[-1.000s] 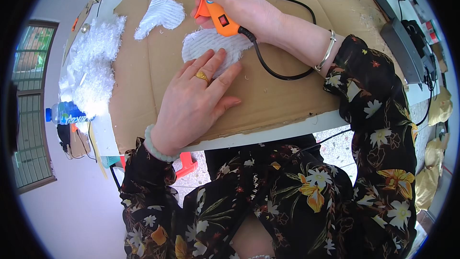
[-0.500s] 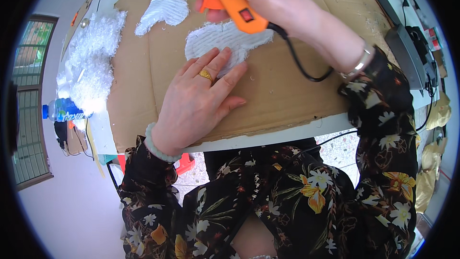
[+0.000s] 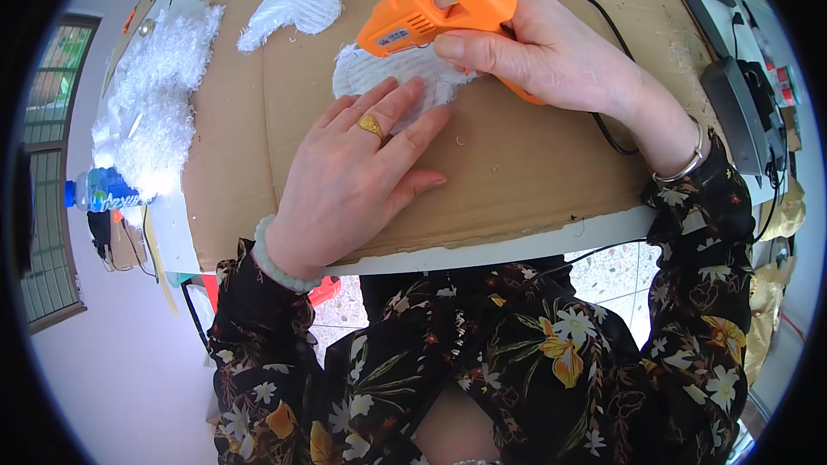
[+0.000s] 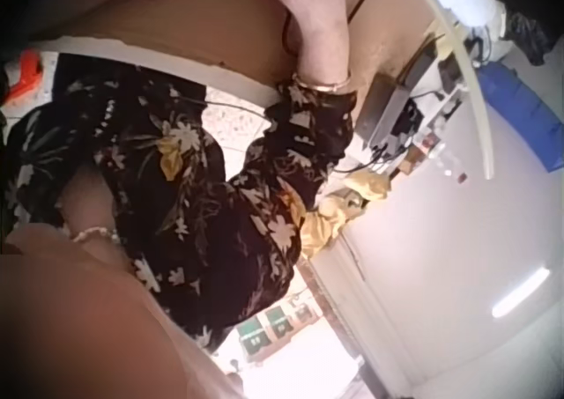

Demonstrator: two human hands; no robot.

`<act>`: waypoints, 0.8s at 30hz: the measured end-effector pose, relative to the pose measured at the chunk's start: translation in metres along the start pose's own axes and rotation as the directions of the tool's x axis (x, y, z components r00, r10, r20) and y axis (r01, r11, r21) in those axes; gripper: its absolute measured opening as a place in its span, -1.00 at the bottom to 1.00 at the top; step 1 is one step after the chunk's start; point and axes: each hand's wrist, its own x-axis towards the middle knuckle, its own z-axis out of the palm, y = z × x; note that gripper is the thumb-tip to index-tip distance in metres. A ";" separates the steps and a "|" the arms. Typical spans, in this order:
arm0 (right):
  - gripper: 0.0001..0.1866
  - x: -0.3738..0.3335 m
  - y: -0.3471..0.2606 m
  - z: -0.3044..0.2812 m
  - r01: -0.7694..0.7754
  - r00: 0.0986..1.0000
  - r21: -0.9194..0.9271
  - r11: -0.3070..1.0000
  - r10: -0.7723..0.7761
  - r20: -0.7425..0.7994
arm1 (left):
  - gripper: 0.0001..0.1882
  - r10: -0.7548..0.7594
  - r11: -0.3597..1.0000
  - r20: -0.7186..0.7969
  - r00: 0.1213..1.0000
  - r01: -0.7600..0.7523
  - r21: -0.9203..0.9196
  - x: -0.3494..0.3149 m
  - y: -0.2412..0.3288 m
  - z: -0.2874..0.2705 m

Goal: Glue stuffing onto white fabric cutouts using a hot glue gun.

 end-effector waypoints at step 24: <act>-0.53 0.003 0.000 -0.004 -0.007 1.000 -0.230 0.973 0.006 -0.005 | -0.46 -0.012 1.000 0.009 1.000 0.012 0.022 0.002 0.003 -0.002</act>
